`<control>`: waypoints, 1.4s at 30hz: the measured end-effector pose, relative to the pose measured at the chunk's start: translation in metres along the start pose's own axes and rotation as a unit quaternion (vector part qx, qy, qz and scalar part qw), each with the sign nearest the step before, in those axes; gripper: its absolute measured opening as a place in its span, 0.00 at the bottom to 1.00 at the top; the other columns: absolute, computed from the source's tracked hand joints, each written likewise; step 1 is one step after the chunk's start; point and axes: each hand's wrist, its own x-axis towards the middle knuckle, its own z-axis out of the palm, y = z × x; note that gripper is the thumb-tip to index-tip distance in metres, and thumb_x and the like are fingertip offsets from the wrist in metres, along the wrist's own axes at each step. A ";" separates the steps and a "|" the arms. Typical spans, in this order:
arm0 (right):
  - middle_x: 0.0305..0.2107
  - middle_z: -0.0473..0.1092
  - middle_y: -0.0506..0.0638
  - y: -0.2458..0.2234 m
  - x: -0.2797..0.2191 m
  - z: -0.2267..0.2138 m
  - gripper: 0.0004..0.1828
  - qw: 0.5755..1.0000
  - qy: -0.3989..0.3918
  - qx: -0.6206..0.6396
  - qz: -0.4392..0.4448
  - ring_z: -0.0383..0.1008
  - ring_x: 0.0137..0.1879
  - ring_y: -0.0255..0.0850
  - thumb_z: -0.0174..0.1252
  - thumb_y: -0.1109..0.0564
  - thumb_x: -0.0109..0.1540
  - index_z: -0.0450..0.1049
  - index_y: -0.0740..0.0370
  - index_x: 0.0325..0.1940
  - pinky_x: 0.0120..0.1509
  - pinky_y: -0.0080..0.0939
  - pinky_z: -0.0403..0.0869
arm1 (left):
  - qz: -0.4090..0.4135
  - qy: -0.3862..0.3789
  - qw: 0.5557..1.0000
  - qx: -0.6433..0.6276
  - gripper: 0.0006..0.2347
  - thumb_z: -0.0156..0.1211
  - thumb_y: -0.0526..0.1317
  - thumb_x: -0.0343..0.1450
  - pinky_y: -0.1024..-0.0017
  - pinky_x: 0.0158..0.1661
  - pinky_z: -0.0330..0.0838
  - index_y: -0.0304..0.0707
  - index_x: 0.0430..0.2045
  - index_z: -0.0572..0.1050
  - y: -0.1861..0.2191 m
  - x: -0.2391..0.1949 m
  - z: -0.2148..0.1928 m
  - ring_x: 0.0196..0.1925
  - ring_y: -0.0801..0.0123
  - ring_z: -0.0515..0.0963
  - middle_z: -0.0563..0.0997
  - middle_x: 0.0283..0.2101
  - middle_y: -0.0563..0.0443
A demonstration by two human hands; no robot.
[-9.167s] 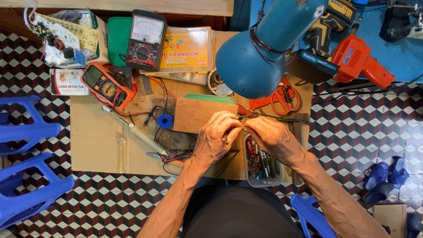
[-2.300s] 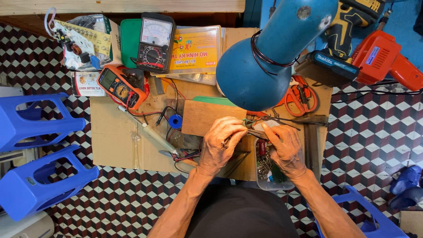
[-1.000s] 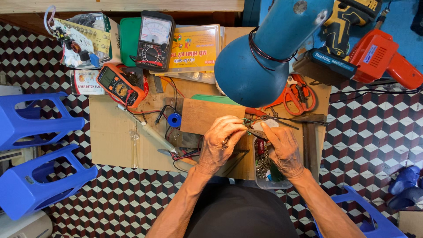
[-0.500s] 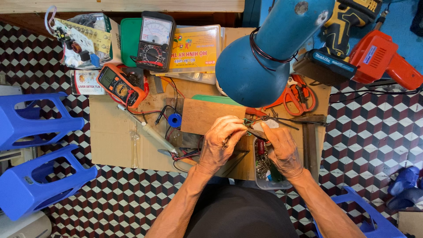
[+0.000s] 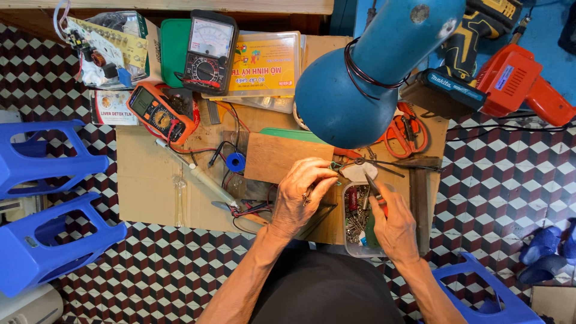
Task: The person holds a small copper-wound coil and uses a green-handled screwdriver to adjust or strip wires on the component. They repeatedly reposition the coil and manipulate the wires with the screwdriver and their fingers under a blue desk lamp.
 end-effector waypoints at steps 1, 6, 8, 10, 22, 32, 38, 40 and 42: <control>0.45 0.72 0.60 0.006 -0.008 0.003 0.21 1.000 -0.011 -0.003 0.002 0.75 0.51 0.52 0.57 0.59 0.65 0.70 0.63 0.63 0.55 0.50 0.73 | -0.003 -0.001 1.000 -0.001 0.05 0.67 0.31 0.69 0.63 0.54 0.76 0.33 0.36 0.79 0.000 0.000 0.000 0.52 0.55 0.82 0.82 0.44 0.44; 0.44 0.74 0.60 0.039 -0.047 0.024 0.20 0.987 -0.131 -0.032 0.089 0.74 0.51 0.56 0.53 0.54 0.66 0.70 0.64 0.59 0.56 0.53 0.71 | -0.007 -0.002 1.000 0.002 0.06 0.67 0.31 0.69 0.63 0.54 0.76 0.34 0.37 0.79 0.000 0.001 0.002 0.53 0.55 0.82 0.82 0.45 0.44; 0.45 0.74 0.61 0.051 -0.058 0.034 0.19 0.984 -0.151 -0.052 0.080 0.73 0.52 0.57 0.53 0.53 0.66 0.71 0.65 0.58 0.57 0.53 0.71 | -0.011 -0.002 1.000 -0.004 0.05 0.67 0.32 0.69 0.63 0.54 0.76 0.34 0.37 0.79 0.000 0.001 0.001 0.53 0.55 0.81 0.82 0.45 0.44; 0.45 0.74 0.61 0.061 -0.066 0.042 0.19 0.981 -0.162 -0.063 0.084 0.73 0.53 0.58 0.53 0.53 0.65 0.71 0.65 0.57 0.56 0.54 0.71 | -0.013 -0.001 1.000 -0.006 0.05 0.67 0.32 0.70 0.63 0.54 0.76 0.34 0.37 0.79 0.000 0.000 0.001 0.53 0.55 0.81 0.82 0.45 0.44; 0.44 0.74 0.61 0.052 -0.045 0.050 0.24 0.972 -0.183 -0.111 0.096 0.72 0.53 0.57 0.57 0.51 0.62 0.71 0.63 0.60 0.58 0.53 0.71 | -0.004 0.002 1.000 0.017 0.15 0.72 0.35 0.67 0.63 0.56 0.75 0.36 0.46 0.76 0.007 0.001 -0.003 0.56 0.54 0.80 0.80 0.50 0.43; 0.43 0.78 0.56 -0.026 -0.016 0.029 0.23 0.933 -0.124 0.183 0.283 0.78 0.48 0.42 0.58 0.47 0.63 0.77 0.63 0.58 0.54 0.41 0.74 | -0.099 -0.053 0.991 0.073 0.26 0.71 0.32 0.62 0.62 0.52 0.76 0.35 0.56 0.73 -0.007 -0.012 -0.009 0.54 0.52 0.81 0.81 0.51 0.39; 0.50 0.76 0.56 -0.068 0.000 0.047 0.27 0.832 -0.054 0.469 0.291 0.77 0.55 0.40 0.55 0.48 0.65 0.71 0.69 0.62 0.60 0.40 0.74 | -0.208 -0.010 0.978 -0.004 0.22 0.73 0.40 0.62 0.67 0.42 0.80 0.38 0.50 0.77 -0.013 -0.017 -0.003 0.41 0.59 0.88 0.86 0.39 0.43; 0.51 0.75 0.55 -0.081 0.000 0.048 0.28 0.808 -0.036 0.521 0.274 0.76 0.56 0.40 0.53 0.48 0.66 0.70 0.71 0.64 0.63 0.40 0.72 | -0.243 -0.016 0.970 -0.012 0.23 0.74 0.42 0.61 0.68 0.40 0.81 0.38 0.50 0.77 -0.010 -0.020 -0.003 0.39 0.61 0.89 0.87 0.37 0.45; 0.52 0.74 0.54 -0.093 0.000 0.049 0.28 0.806 -0.003 0.527 0.268 0.75 0.57 0.38 0.54 0.48 0.66 0.70 0.70 0.64 0.63 0.39 0.72 | -0.260 -0.018 0.965 -0.023 0.22 0.74 0.43 0.61 0.69 0.39 0.81 0.39 0.48 0.79 -0.006 -0.025 -0.004 0.38 0.63 0.89 0.87 0.35 0.46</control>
